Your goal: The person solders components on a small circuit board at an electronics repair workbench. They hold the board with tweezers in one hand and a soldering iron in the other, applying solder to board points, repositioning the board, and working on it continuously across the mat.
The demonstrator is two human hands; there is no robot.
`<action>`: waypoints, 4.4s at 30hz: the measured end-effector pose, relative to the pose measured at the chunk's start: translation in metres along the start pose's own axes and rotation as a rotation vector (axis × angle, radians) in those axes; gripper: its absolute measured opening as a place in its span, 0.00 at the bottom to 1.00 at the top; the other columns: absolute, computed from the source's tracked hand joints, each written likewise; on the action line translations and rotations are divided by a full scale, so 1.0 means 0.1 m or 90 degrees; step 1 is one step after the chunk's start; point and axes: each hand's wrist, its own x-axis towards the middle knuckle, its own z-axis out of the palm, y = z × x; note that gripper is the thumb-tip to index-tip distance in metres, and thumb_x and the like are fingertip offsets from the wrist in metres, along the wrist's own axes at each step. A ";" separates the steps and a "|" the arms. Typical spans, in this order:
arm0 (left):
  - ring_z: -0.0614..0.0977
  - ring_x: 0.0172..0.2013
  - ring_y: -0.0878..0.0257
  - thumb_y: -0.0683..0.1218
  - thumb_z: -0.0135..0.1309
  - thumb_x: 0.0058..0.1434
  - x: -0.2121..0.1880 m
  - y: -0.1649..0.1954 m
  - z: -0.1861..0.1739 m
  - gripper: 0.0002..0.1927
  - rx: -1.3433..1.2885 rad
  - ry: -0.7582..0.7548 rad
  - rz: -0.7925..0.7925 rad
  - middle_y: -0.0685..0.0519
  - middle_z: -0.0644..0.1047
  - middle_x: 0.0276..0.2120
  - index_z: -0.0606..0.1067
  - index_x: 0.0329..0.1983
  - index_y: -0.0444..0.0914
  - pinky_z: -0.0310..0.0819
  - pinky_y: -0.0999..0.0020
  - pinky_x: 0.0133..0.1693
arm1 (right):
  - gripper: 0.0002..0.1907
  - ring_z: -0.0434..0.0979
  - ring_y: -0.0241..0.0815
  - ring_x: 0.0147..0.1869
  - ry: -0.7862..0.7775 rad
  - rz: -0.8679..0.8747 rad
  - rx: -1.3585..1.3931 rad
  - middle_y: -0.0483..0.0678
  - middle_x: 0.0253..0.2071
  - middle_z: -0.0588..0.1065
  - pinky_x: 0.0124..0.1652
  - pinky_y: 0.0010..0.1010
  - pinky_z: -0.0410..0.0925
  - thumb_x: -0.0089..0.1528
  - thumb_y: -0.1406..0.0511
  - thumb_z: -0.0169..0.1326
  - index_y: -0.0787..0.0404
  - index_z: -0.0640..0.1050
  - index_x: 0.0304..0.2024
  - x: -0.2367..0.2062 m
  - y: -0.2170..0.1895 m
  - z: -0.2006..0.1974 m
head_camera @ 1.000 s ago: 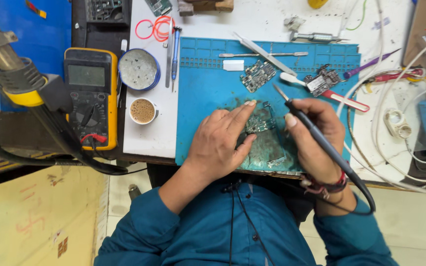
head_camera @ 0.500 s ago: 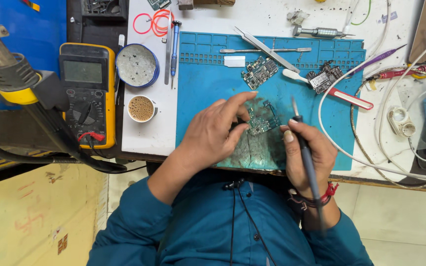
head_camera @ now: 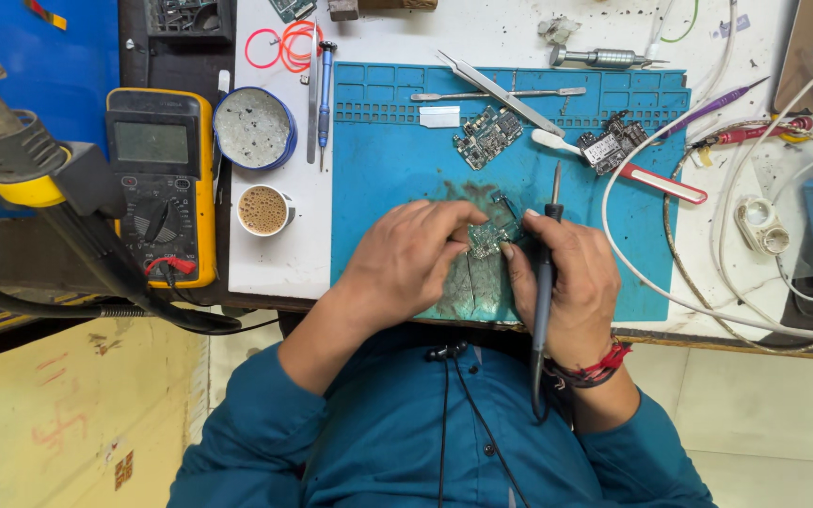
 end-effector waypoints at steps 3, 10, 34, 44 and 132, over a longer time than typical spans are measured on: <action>0.81 0.40 0.51 0.36 0.57 0.62 -0.10 0.05 -0.08 0.18 -0.032 0.008 -0.017 0.50 0.78 0.36 0.70 0.54 0.38 0.74 0.58 0.45 | 0.21 0.77 0.55 0.49 -0.005 0.004 -0.002 0.54 0.45 0.78 0.48 0.40 0.70 0.60 0.70 0.66 0.62 0.76 0.55 -0.01 -0.01 -0.01; 0.81 0.44 0.50 0.39 0.57 0.62 -0.24 0.18 -0.17 0.22 0.039 0.050 -0.026 0.47 0.80 0.44 0.71 0.61 0.36 0.71 0.57 0.49 | 0.22 0.76 0.56 0.48 -0.025 -0.014 -0.005 0.55 0.46 0.78 0.47 0.41 0.69 0.60 0.70 0.66 0.63 0.76 0.55 0.07 -0.02 -0.02; 0.77 0.58 0.53 0.43 0.57 0.62 -0.21 0.12 0.04 0.29 0.232 0.087 -0.008 0.48 0.79 0.58 0.69 0.68 0.34 0.54 0.49 0.68 | 0.23 0.77 0.50 0.48 -0.005 -0.093 0.063 0.51 0.49 0.78 0.50 0.40 0.69 0.67 0.67 0.62 0.66 0.70 0.62 0.22 0.16 0.06; 0.77 0.42 0.56 0.48 0.62 0.68 -0.30 0.18 0.09 0.20 0.317 0.069 -0.007 0.53 0.77 0.35 0.75 0.60 0.38 0.57 0.53 0.61 | 0.20 0.79 0.49 0.48 0.054 -0.107 0.101 0.52 0.50 0.79 0.48 0.35 0.71 0.70 0.65 0.60 0.63 0.70 0.61 0.13 0.22 0.05; 0.86 0.36 0.54 0.45 0.55 0.59 0.71 -0.46 -1.90 0.08 0.955 -0.386 -0.152 0.49 0.84 0.32 0.85 0.33 0.46 0.77 0.57 0.38 | 0.21 0.81 0.40 0.42 0.111 -0.033 0.245 0.54 0.50 0.80 0.40 0.27 0.74 0.70 0.65 0.60 0.64 0.69 0.62 0.05 0.30 0.13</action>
